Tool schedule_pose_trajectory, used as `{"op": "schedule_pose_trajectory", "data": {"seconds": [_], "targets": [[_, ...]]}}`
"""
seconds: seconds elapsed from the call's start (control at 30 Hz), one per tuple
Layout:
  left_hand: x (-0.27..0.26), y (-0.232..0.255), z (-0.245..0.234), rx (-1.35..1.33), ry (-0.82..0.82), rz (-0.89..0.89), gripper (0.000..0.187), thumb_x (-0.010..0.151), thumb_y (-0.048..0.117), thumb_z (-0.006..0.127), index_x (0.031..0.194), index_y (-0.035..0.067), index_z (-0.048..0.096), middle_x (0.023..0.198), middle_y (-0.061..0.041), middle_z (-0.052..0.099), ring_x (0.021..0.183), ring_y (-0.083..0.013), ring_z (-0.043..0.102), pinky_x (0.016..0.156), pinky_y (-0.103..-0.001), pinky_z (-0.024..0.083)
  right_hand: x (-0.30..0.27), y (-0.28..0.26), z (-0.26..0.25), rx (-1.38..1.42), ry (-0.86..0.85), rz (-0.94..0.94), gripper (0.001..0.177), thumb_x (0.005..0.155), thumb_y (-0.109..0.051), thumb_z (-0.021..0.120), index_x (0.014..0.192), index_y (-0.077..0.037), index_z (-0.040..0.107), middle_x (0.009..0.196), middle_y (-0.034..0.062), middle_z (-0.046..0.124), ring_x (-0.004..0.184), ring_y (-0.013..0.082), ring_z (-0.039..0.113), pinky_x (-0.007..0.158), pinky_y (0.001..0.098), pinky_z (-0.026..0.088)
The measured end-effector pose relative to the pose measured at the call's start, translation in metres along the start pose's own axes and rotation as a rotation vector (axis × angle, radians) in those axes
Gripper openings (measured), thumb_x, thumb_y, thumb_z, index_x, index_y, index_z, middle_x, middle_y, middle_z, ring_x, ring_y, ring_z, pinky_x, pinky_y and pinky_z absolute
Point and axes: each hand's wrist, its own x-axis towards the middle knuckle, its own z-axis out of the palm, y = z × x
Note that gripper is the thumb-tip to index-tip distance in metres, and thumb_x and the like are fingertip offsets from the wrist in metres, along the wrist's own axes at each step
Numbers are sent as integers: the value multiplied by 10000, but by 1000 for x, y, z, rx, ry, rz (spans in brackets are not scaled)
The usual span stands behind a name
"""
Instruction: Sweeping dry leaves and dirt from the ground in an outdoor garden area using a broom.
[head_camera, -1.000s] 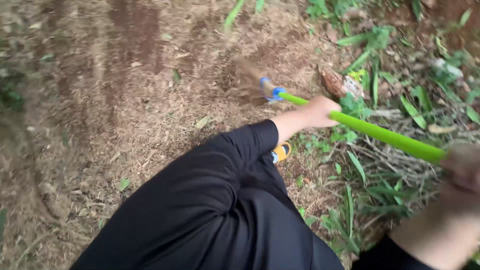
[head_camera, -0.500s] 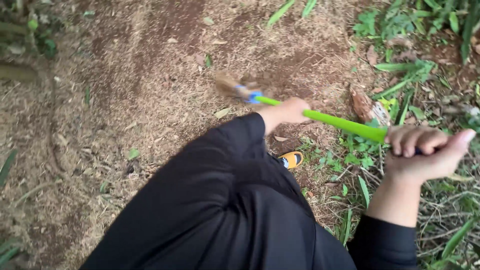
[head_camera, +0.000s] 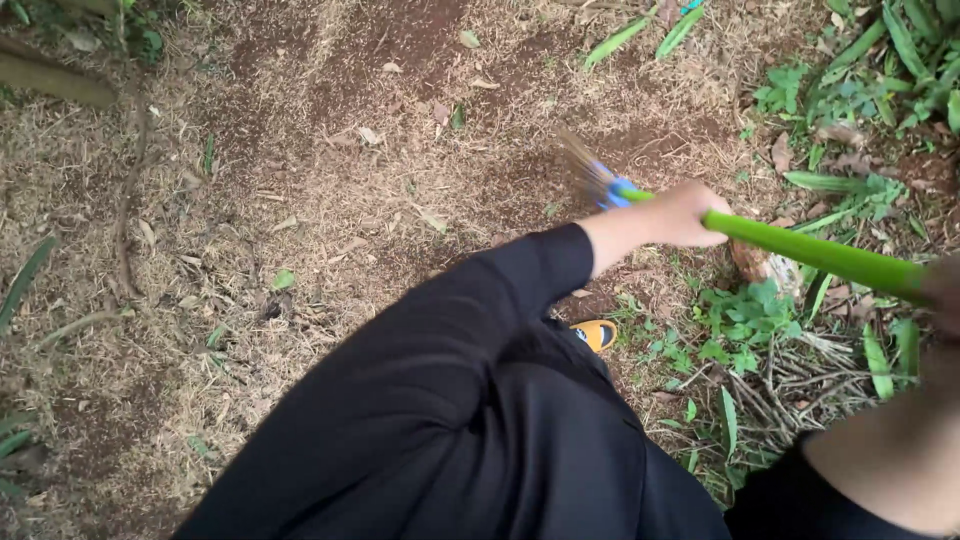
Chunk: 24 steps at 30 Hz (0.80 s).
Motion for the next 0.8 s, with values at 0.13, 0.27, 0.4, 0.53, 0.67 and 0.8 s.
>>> {"op": "schedule_pose_trajectory", "data": {"seconds": [0.13, 0.27, 0.4, 0.53, 0.67, 0.8], "targets": [[-12, -22, 13, -174, -161, -49, 197, 701, -1, 538, 524, 78, 503, 463, 3, 466, 369, -64, 429, 389, -143, 419, 70, -357, 36, 538, 187, -407, 632, 986, -388, 160, 462, -45, 239, 396, -35, 165, 336, 178, 360, 315, 277, 301], [-41, -29, -10, -23, -226, -188, 132, 746, 69, 528, 616, 78, 546, 471, 21, 475, 351, -51, 394, 319, -149, 329, 53, -307, 29, 636, 267, -328, 384, 995, -148, 113, 645, -71, 252, 507, 4, 232, 379, 138, 290, 333, 273, 298], [-41, 0, -60, 181, -203, -250, 158, 752, 112, 552, 595, 113, 546, 486, 35, 476, 390, -26, 405, 373, -130, 361, 38, -247, 12, 668, 134, -56, 329, 1025, -189, 178, 703, -157, 237, 613, -22, 240, 638, 142, 346, 692, 288, 343], [-15, 18, -96, 288, 4, -109, 130, 710, 139, 593, 591, 156, 544, 563, 38, 536, 488, -34, 498, 491, -154, 474, 35, -212, 12, 341, 153, -131, 270, 1061, 57, 295, 803, 6, 355, 779, 116, 367, 724, 218, 359, 806, 345, 346], [16, -57, -109, 216, 188, -78, 153, 685, 98, 625, 567, 133, 535, 529, 13, 570, 478, -62, 563, 516, -183, 513, 90, -303, 74, 681, 146, -241, 238, 841, 44, 373, 612, -12, 402, 770, 211, 509, 640, 248, 460, 677, 325, 415], [-32, -79, -127, 169, 126, -335, 157, 793, 134, 529, 639, 126, 501, 651, -3, 520, 535, -72, 490, 519, -184, 480, 115, -353, 122, 590, 9, -407, 495, 970, -245, 155, 573, -63, 389, 473, -30, 297, 367, 96, 289, 356, 209, 259]]}}
